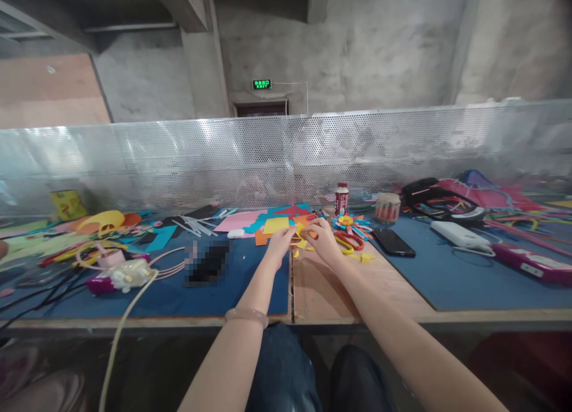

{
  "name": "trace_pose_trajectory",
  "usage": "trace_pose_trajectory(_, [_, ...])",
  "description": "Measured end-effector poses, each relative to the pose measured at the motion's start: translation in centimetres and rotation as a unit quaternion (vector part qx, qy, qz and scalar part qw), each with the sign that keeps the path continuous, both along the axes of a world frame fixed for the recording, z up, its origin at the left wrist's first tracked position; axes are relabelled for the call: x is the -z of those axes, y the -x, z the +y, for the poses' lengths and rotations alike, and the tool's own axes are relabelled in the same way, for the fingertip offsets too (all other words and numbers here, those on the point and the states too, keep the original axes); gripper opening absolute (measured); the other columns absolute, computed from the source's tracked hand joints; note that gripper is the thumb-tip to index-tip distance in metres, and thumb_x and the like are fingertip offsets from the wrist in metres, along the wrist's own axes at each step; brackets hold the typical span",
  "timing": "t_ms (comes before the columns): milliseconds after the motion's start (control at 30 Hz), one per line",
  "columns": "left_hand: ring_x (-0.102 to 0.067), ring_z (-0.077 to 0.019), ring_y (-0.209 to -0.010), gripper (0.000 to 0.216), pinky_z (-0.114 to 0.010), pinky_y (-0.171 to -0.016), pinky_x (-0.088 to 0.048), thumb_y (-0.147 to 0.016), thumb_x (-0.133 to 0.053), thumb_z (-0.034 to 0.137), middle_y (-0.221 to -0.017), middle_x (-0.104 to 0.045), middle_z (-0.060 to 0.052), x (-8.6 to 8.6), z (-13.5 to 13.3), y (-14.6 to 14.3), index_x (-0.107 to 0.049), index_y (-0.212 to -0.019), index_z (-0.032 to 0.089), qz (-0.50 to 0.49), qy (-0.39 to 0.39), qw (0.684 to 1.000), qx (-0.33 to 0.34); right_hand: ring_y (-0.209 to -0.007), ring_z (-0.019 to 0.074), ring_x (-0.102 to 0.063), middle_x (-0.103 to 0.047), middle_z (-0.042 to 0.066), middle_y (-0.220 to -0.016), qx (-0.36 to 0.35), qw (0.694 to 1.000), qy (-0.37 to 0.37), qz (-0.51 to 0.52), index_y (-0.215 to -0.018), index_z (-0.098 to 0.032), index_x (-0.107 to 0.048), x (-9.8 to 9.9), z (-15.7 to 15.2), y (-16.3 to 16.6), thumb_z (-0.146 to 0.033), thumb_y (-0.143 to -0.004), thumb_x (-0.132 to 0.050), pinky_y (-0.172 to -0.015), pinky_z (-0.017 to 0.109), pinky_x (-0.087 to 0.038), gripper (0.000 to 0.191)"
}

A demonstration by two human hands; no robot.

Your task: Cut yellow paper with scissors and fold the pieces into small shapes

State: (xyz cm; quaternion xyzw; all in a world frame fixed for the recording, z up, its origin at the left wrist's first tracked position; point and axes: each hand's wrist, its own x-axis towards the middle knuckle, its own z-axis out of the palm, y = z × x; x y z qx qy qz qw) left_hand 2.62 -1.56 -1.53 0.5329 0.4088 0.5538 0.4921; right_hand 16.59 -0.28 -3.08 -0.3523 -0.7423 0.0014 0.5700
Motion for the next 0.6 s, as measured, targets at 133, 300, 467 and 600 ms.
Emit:
trace_pose_trajectory(133, [-0.06,-0.0172,-0.076,0.042,-0.024,-0.058,-0.044,-0.069,-0.056,0.049,-0.086,-0.064,-0.011,0.14,-0.06,0.08,-0.063,-0.087,0.012,0.0,-0.008,1.0,0.031,-0.077,0.0158,-0.052,-0.053,0.005,-0.08,-0.05,0.992,0.094,0.069,-0.07,-0.017,-0.063,-0.22,-0.07,-0.07,-0.024,-0.071,-0.055,-0.069,0.03,-0.045,0.01])
trace_pose_trajectory(300, [-0.06,-0.0169,-0.078,0.033,-0.026,-0.063,-0.046,-0.068,-0.061,0.041,-0.086,-0.064,-0.01,0.66,0.12,0.32,-0.064,-0.086,0.013,0.023,-0.034,0.998,0.049,-0.063,0.0131,-0.056,-0.059,0.002,-0.073,-0.139,0.938,0.265,0.175,-0.075,-0.015,-0.06,-0.36,-0.43,0.05,-0.027,-0.068,-0.056,-0.058,0.028,-0.048,0.015])
trace_pose_trajectory(467, [-0.059,-0.0173,-0.079,0.031,-0.027,-0.065,-0.046,-0.067,-0.062,0.039,-0.083,-0.064,-0.009,0.66,0.18,0.38,-0.064,-0.084,0.013,0.021,-0.03,0.998,0.043,-0.061,0.0114,-0.057,-0.06,0.001,-0.068,-0.189,0.909,0.297,0.223,-0.072,-0.014,-0.06,-0.37,-0.59,-0.01,-0.029,-0.063,-0.061,-0.063,0.027,-0.048,0.018])
trace_pose_trajectory(600, [-0.059,-0.0176,-0.081,0.033,-0.026,-0.064,-0.045,-0.066,-0.063,0.041,-0.084,-0.064,-0.008,0.48,0.04,0.34,-0.064,-0.084,0.014,0.023,-0.027,0.998,0.043,-0.061,0.0099,-0.056,-0.059,-0.001,-0.072,-0.221,0.888,0.297,0.273,-0.081,-0.016,-0.055,-0.15,-0.35,-0.16,-0.029,-0.059,-0.066,-0.061,0.026,-0.048,0.028])
